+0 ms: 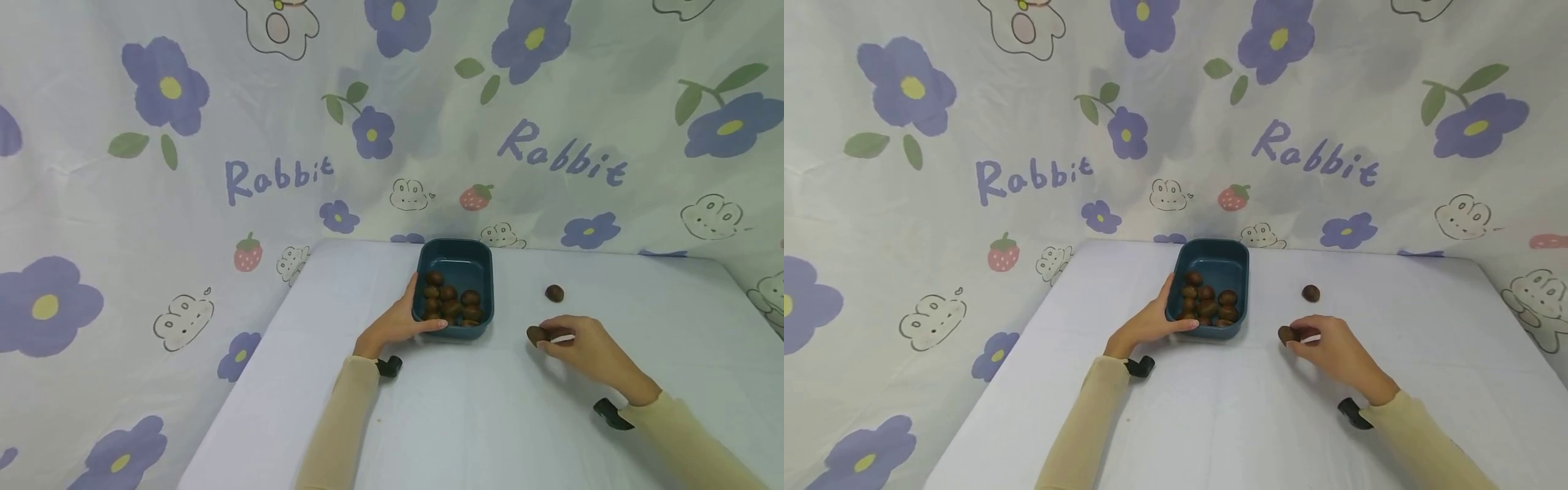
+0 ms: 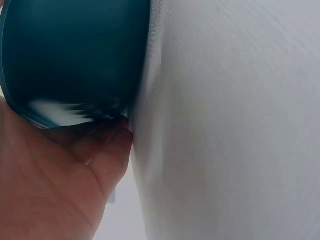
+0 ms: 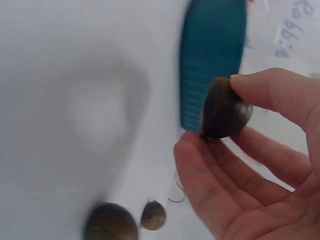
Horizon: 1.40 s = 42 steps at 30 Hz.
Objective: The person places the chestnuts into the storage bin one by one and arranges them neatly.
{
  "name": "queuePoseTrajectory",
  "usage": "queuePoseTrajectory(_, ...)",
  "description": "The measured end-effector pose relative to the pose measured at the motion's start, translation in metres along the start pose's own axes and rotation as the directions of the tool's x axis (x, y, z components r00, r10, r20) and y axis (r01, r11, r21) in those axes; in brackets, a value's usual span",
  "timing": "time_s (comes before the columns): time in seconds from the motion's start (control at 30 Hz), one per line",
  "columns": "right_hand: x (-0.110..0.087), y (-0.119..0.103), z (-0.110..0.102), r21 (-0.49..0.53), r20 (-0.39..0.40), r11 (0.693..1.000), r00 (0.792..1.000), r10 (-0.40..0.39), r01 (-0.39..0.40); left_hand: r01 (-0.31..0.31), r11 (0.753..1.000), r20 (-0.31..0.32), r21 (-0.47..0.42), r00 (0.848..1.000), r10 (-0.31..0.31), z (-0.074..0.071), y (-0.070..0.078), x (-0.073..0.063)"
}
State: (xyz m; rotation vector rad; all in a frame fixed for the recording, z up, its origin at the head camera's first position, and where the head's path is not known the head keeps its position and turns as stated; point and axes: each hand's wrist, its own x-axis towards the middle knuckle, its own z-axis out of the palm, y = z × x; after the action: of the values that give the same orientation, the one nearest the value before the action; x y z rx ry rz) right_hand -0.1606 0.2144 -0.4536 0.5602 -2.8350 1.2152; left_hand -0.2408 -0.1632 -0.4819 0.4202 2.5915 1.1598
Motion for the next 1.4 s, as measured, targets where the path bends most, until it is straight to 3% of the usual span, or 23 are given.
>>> queuePoseTrajectory(0.23,0.021,-0.009,-0.013,0.110,-0.088,0.993,0.995,-0.038,0.048,-0.012,1.000,-0.008,-0.006,1.000,0.012,0.001,-0.002,0.001)
queuePoseTrajectory(0.47,0.042,-0.016,-0.019,0.161,-0.116,0.987,0.992,0.041,-0.022,0.008,1.000,0.002,-0.004,1.000,-0.008,0.003,-0.003,0.001)
queuePoseTrajectory(0.83,0.086,-0.028,-0.020,0.191,-0.090,0.981,0.995,0.045,-0.027,-0.018,1.000,-0.002,-0.008,1.000,0.018,0.001,-0.003,0.003)
queuePoseTrajectory(1.1,0.121,-0.036,-0.011,0.186,-0.092,0.983,0.996,0.016,0.001,-0.033,0.999,-0.002,-0.013,0.999,0.033,0.001,-0.005,0.002)
queuePoseTrajectory(1.4,0.155,-0.041,0.004,0.202,-0.064,0.979,0.997,0.037,-0.023,-0.051,0.998,0.000,-0.024,0.999,0.051,0.001,-0.004,0.003)
